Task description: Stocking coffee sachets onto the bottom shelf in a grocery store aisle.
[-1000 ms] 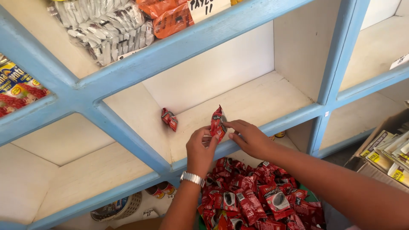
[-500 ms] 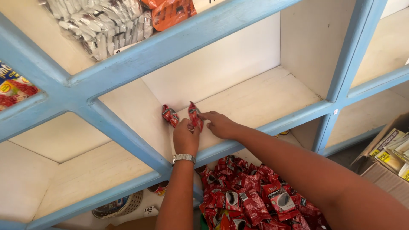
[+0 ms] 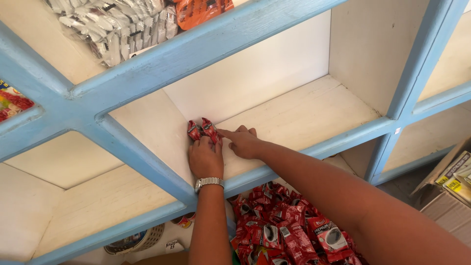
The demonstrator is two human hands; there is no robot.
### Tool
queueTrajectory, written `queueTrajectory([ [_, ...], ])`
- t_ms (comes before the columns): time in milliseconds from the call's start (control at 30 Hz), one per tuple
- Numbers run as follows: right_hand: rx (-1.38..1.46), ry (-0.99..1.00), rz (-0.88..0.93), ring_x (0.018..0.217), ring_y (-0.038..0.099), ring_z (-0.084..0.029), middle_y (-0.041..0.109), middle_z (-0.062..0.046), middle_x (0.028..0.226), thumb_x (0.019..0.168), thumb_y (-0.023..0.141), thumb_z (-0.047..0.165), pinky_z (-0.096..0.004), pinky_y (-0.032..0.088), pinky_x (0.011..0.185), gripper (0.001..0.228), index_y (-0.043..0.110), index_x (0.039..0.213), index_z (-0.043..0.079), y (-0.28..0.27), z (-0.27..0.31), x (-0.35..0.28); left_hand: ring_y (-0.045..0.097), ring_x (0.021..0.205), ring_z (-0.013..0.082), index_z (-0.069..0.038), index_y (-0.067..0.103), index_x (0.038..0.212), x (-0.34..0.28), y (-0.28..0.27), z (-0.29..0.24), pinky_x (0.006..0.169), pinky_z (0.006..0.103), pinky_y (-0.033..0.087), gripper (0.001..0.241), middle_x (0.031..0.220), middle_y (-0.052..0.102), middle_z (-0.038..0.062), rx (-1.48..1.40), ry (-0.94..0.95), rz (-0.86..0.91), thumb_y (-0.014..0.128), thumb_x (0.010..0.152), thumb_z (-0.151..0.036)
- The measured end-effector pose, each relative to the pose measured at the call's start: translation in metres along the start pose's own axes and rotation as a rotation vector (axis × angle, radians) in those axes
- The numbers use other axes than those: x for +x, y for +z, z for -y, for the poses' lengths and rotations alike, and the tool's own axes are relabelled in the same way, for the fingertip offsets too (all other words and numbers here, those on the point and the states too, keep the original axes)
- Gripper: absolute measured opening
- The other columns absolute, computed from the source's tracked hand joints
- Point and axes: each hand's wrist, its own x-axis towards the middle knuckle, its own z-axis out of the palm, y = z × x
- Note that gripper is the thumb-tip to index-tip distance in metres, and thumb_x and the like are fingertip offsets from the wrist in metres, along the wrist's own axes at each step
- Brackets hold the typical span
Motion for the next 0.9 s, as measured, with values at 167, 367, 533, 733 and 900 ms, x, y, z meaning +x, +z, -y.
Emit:
queueTrajectory([
  [167, -0.017, -0.062, -0.072, 0.123, 0.050, -0.024, 0.062, 0.007, 0.141, 0.093, 0.056, 0.009, -0.043, 0.027, 0.105, 0.074, 0.032, 0.158, 0.033, 0.011, -0.004, 0.007, 0.064, 0.093, 0.0342, -0.010, 0.069, 0.092, -0.001, 0.000, 0.002, 0.080, 0.0482, 0.052, 0.022, 0.092, 0.069, 0.010, -0.023, -0.033, 0.004, 0.080, 0.084, -0.026],
  [367, -0.049, -0.175, -0.119, 0.129, 0.048, -0.031, 0.061, -0.006, 0.139, 0.092, 0.058, 0.009, -0.049, 0.027, 0.105, 0.080, 0.022, 0.161, 0.026, 0.010, -0.005, 0.003, 0.063, 0.098, 0.0407, -0.008, 0.056, 0.107, -0.001, -0.012, -0.009, 0.082, 0.0515, 0.052, 0.035, 0.105, 0.064, 0.017, -0.120, -0.052, -0.058, 0.080, 0.083, -0.018],
  [533, -0.136, -0.118, -0.030, 0.137, 0.044, -0.030, 0.065, -0.008, 0.132, 0.094, 0.057, 0.013, -0.049, 0.026, 0.108, 0.076, 0.023, 0.161, 0.027, 0.004, 0.002, 0.001, 0.064, 0.095, 0.0426, -0.009, 0.052, 0.108, -0.001, -0.013, -0.009, 0.077, 0.0518, 0.053, 0.040, 0.107, 0.062, 0.020, -0.167, -0.085, -0.043, 0.081, 0.081, -0.014],
  [733, -0.191, -0.132, -0.019, 0.137, 0.043, -0.027, 0.064, -0.007, 0.133, 0.096, 0.054, 0.019, -0.047, 0.026, 0.108, 0.075, 0.021, 0.162, 0.028, 0.007, 0.000, 0.003, 0.072, 0.085, 0.0366, -0.008, 0.050, 0.115, 0.001, -0.004, -0.002, 0.074, 0.0492, 0.055, 0.038, 0.090, 0.073, 0.014, -0.267, -0.150, 0.049, 0.075, 0.087, -0.010],
  [900, -0.126, -0.135, -0.058, 0.135, 0.042, -0.027, 0.061, -0.006, 0.139, 0.098, 0.053, 0.023, -0.049, 0.025, 0.106, 0.070, 0.022, 0.160, 0.027, 0.010, -0.003, 0.007, 0.074, 0.083, 0.0302, -0.007, 0.056, 0.107, 0.002, 0.002, -0.001, 0.072, 0.0426, 0.058, 0.029, 0.092, 0.073, 0.012, -0.355, -0.082, 0.102, 0.074, 0.084, -0.006],
])
